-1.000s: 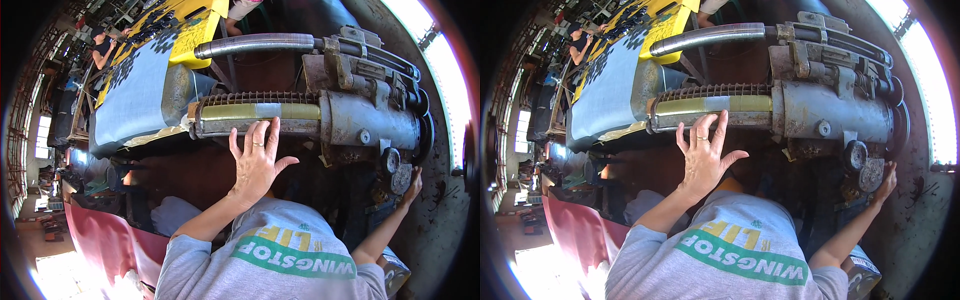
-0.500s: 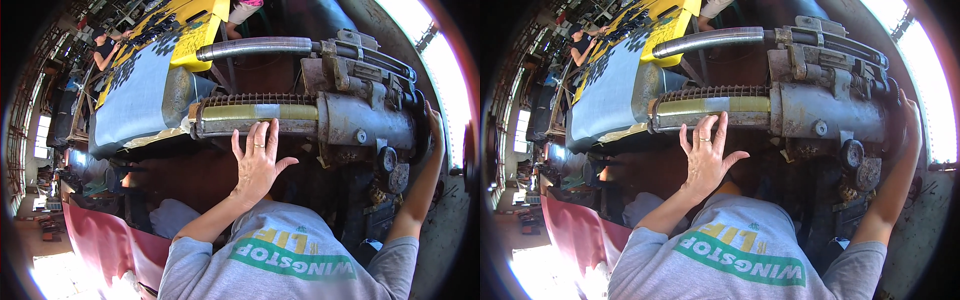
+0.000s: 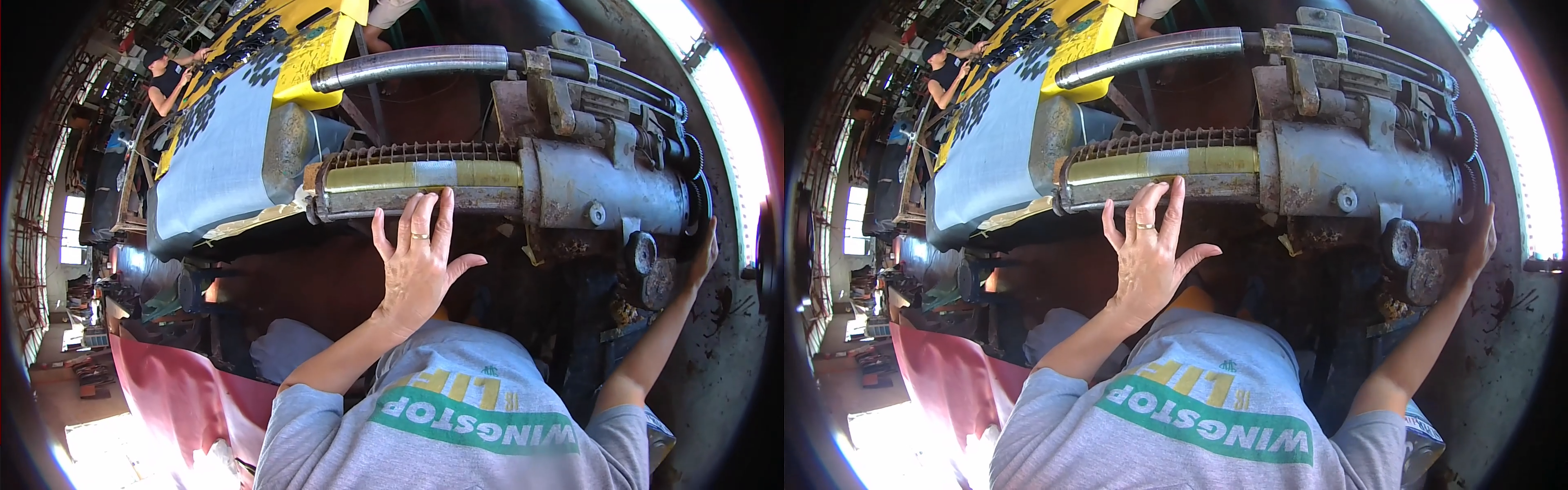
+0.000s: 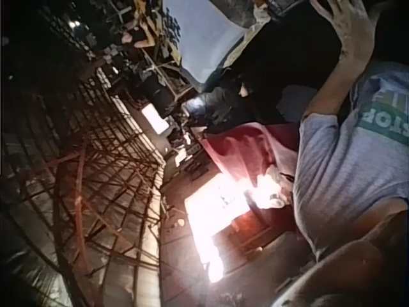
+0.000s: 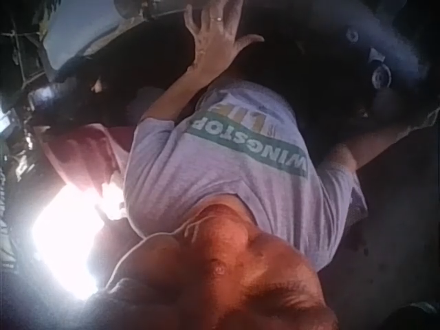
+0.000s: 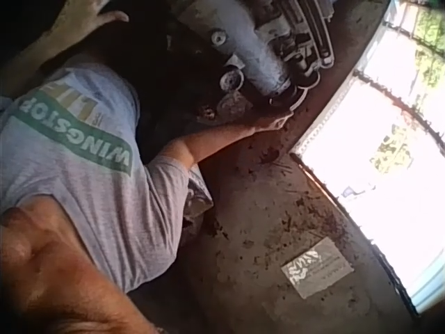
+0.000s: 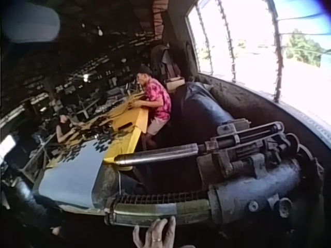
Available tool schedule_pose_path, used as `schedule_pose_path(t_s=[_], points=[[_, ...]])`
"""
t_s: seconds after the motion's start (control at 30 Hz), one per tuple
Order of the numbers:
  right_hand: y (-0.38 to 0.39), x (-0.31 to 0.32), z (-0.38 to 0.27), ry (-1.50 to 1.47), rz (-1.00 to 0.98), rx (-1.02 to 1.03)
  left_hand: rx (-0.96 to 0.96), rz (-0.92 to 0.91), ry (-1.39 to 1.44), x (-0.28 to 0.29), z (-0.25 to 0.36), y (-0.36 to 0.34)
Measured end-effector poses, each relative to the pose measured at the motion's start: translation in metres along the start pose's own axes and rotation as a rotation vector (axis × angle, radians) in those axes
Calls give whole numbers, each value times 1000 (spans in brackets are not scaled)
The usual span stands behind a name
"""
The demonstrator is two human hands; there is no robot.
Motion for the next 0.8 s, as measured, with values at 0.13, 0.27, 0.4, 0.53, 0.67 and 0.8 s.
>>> schedule_pose_path(t_s=[0.13,0.27,0.4,0.53,0.67,0.8], points=[[55,27,31,-81,250,-44,-10,-2,14,2,-2,-1],[82,29,74,-42,18,-280,23,-26,1,3,-4,-1],[23,25,41,-139,-71,-285,28,-10,-7,1,-5,1],[-90,-14,62,169,-400,297,1,5,14,1,-1,1],[-93,-37,63,207,-427,265,24,-2,-5,1,-2,2],[-81,-37,54,295,-456,199,13,9,-14,2,-2,-1]])
Point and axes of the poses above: each hand's wrist, its own y-axis away from the middle knuckle, its own x-axis out of the back of the hand, z = x × y, the point moved 8 cm from there along -y, towards the middle knuckle, and after that the axes turned 10 degrees about x, right-handed, at the moved point
